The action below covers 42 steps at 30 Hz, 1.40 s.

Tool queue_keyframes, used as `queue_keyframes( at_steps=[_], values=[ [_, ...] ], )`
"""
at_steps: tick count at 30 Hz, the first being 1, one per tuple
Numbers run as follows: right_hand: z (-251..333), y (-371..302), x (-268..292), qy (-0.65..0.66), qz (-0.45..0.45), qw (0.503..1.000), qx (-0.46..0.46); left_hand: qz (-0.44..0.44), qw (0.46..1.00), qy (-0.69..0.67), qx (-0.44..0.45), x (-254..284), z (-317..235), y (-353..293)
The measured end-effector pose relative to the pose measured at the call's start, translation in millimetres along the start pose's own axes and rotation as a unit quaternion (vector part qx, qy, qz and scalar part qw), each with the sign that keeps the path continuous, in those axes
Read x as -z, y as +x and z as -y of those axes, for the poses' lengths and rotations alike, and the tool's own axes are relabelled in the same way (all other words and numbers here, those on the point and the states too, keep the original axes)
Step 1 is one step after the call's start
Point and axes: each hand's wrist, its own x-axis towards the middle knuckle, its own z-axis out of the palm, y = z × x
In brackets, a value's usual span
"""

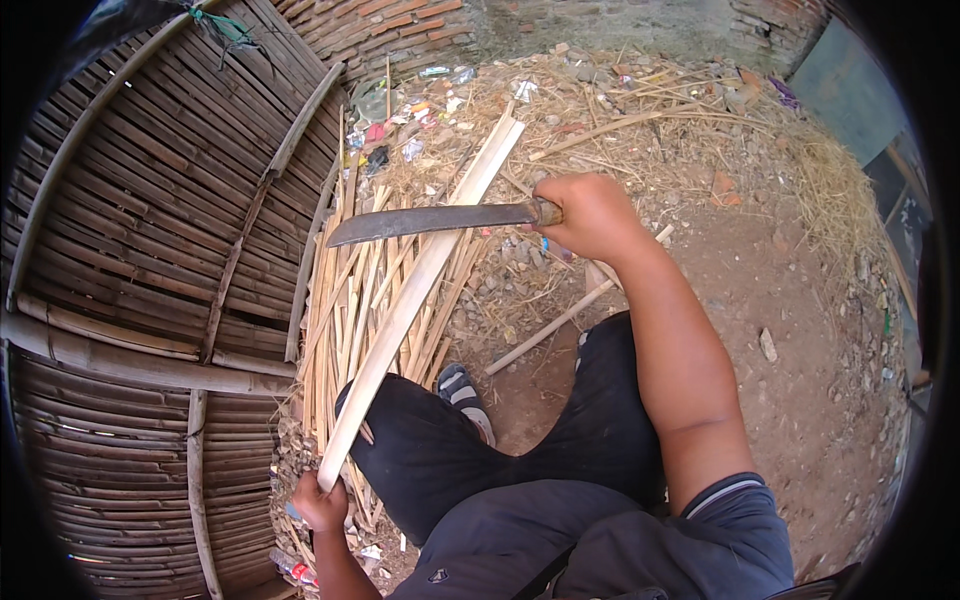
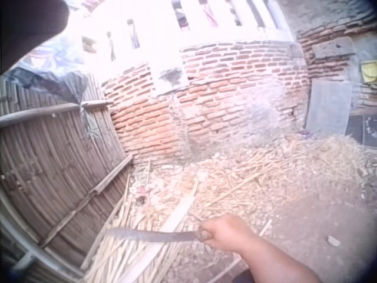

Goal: The person shaves a strip of bamboo using a large blade, then repeats the process on a second strip.

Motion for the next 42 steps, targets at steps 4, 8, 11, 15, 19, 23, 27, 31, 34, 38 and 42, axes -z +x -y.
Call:
queue_keyframes(
  at_steps=[4, 8, 11, 15, 19, 23, 27, 31, 34, 38, 42],
  values=[
    [7, 1, 0, -0.024, 0.007, 0.999, 0.032, -0.004, 1.000, -0.006, 0.004, 2, -5, 0],
    [-4, 1, 0, -0.012, -0.007, 1.000, -0.012, -0.008, 1.000, -0.005, 0.002, 2, 4, -2],
    [-13, 1, 7, -0.010, -0.024, 0.997, -0.073, -0.010, 1.000, -0.006, 0.016, 2, 6, -4],
    [-11, 0, 11, -0.002, -0.029, 0.995, -0.094, -0.018, 1.000, -0.011, 0.005, 2, -5, 4],
    [-1, 1, 2, 0.001, -0.008, 1.000, -0.001, -0.025, 1.000, -0.008, -0.003, -2, -9, 5],
    [13, -1, -3, -0.028, -0.005, 0.997, 0.077, -0.023, 1.000, -0.017, -0.003, -2, -14, 7],
    [11, -1, 0, -0.042, -0.018, 0.998, 0.044, -0.023, 1.000, -0.005, -0.011, -1, -7, 6],
    [-5, 0, 3, -0.024, -0.025, 0.998, -0.046, -0.022, 1.000, 0.003, -0.004, 2, -7, 3],
    [-8, -2, 3, -0.029, -0.033, 0.999, -0.020, -0.014, 1.000, 0.008, -0.009, 1, -11, 8],
    [5, -2, -1, -0.042, -0.019, 0.998, 0.039, -0.022, 1.000, 0.005, -0.013, -2, -10, 6],
    [20, -2, 0, -0.055, 0.028, 0.996, 0.057, -0.030, 0.999, 0.003, -0.012, 0, -9, 3]
  ],
)
